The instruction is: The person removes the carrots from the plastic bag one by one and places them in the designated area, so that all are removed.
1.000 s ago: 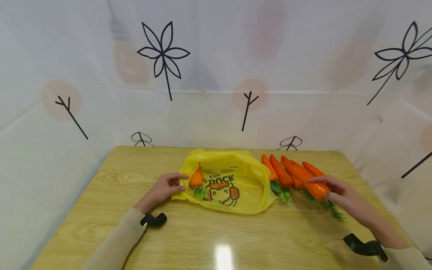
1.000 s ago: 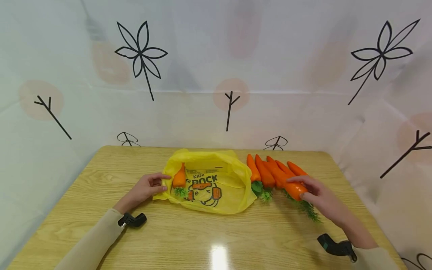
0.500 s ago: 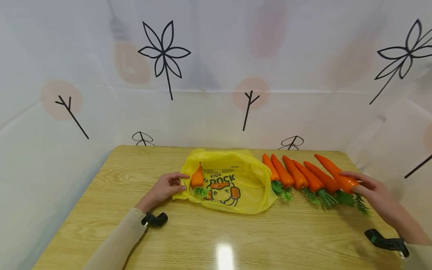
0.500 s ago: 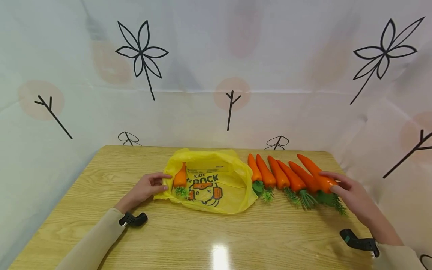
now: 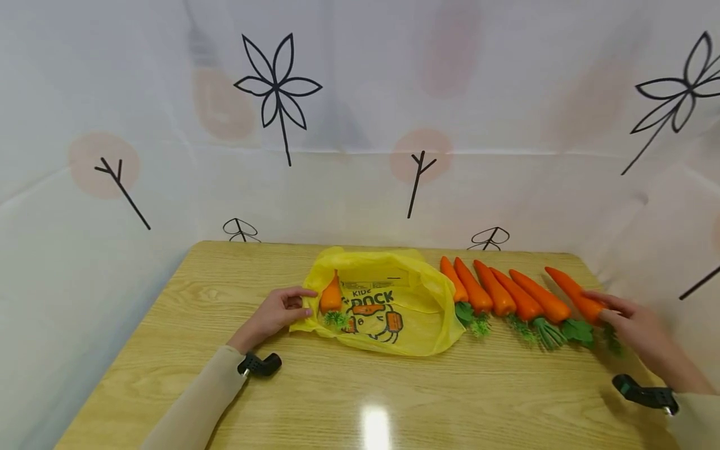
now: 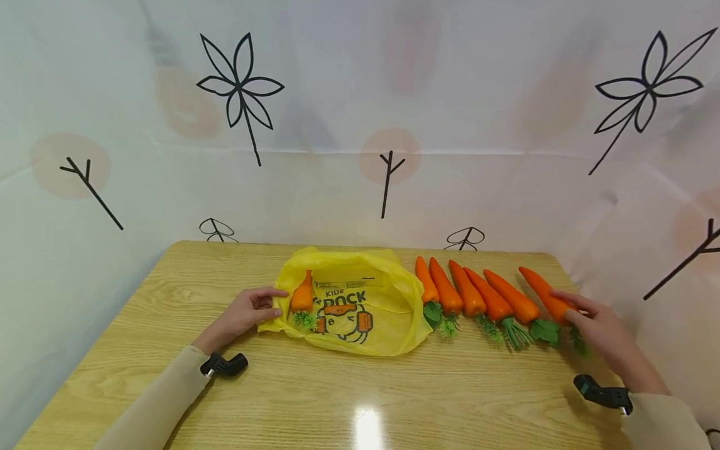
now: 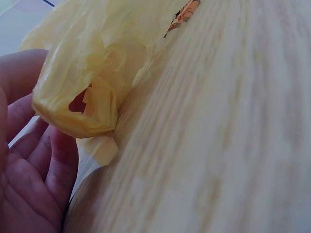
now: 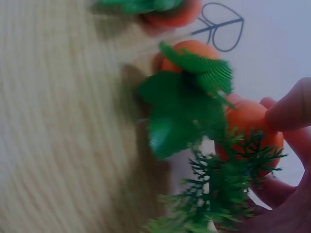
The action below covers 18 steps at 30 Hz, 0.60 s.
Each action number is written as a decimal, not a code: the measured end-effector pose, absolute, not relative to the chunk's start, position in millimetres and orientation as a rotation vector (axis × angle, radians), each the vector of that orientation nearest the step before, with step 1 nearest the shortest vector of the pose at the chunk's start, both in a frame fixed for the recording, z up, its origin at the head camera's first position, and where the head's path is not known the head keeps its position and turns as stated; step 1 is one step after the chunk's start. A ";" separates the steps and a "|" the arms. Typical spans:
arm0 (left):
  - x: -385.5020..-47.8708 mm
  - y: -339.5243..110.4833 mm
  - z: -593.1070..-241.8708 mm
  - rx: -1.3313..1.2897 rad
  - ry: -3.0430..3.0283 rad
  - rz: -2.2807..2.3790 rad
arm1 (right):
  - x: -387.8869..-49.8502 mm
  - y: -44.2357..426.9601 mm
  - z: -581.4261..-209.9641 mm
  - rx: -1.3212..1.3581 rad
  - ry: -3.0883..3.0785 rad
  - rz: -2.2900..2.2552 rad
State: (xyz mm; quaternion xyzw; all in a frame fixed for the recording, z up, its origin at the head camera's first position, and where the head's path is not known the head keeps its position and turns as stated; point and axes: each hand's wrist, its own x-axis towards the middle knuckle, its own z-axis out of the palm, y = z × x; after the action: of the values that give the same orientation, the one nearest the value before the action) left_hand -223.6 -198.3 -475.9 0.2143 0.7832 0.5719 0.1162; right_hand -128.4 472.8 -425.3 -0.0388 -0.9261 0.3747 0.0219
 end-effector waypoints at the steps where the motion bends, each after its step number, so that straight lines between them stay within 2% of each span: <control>1: -223.7 -198.3 -475.7 0.624 2.296 1.669 | -128.7 473.8 -427.6 -0.131 -2.874 1.164; 18: -225.0 -199.6 -476.5 0.635 2.294 1.657 | -132.9 467.5 -443.6 -0.083 -2.960 1.195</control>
State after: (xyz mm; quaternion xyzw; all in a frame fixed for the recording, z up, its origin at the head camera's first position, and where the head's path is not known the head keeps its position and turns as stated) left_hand -225.0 -199.6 -476.5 0.2172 0.7853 0.5671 0.1206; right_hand -132.9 467.5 -443.6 -0.0261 -0.9267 0.3739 -0.0259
